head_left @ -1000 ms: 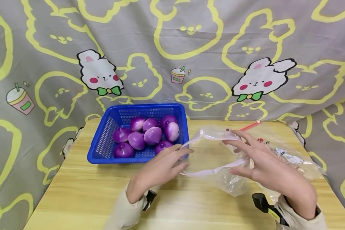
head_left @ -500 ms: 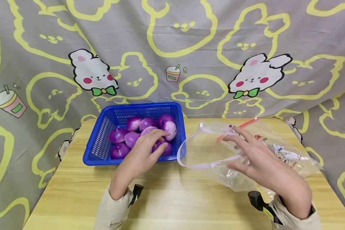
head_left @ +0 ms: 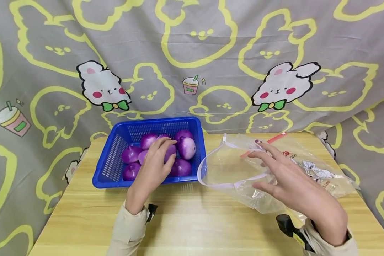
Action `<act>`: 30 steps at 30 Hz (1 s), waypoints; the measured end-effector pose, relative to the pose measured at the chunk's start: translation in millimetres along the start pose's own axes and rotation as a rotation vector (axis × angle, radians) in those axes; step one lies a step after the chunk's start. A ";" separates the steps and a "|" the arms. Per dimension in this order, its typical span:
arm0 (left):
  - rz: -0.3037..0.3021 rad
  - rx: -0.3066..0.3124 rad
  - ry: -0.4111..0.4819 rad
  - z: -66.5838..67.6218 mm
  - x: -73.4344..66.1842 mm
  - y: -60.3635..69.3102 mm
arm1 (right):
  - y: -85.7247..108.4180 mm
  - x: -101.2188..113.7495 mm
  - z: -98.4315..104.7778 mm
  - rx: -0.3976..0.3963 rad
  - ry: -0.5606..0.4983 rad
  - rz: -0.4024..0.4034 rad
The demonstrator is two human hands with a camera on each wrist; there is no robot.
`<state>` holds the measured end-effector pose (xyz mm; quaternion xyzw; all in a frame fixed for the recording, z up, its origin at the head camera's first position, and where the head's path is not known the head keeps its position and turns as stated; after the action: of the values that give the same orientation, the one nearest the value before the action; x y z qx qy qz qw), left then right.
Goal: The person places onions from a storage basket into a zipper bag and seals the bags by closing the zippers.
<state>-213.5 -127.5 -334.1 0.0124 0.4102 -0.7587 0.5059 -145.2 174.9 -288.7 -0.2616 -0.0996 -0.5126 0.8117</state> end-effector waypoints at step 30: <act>0.145 0.124 -0.129 -29.0 53.7 11.0 | 0.3 -2.9 0.2 -0.006 0.044 -0.005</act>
<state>-242.6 -151.4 -383.4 0.0245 0.3273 -0.7433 0.5829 -146.2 177.4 -289.9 -0.2525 -0.0808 -0.5205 0.8117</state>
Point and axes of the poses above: each hand's wrist, its own y-axis away from the middle knuckle, its own z-axis out of the back of the hand, x = y × z, the point moved 6 cm from there along -y, towards the middle knuckle, and after that the axes turned 12 degrees about -x, right-handed, at the moved point
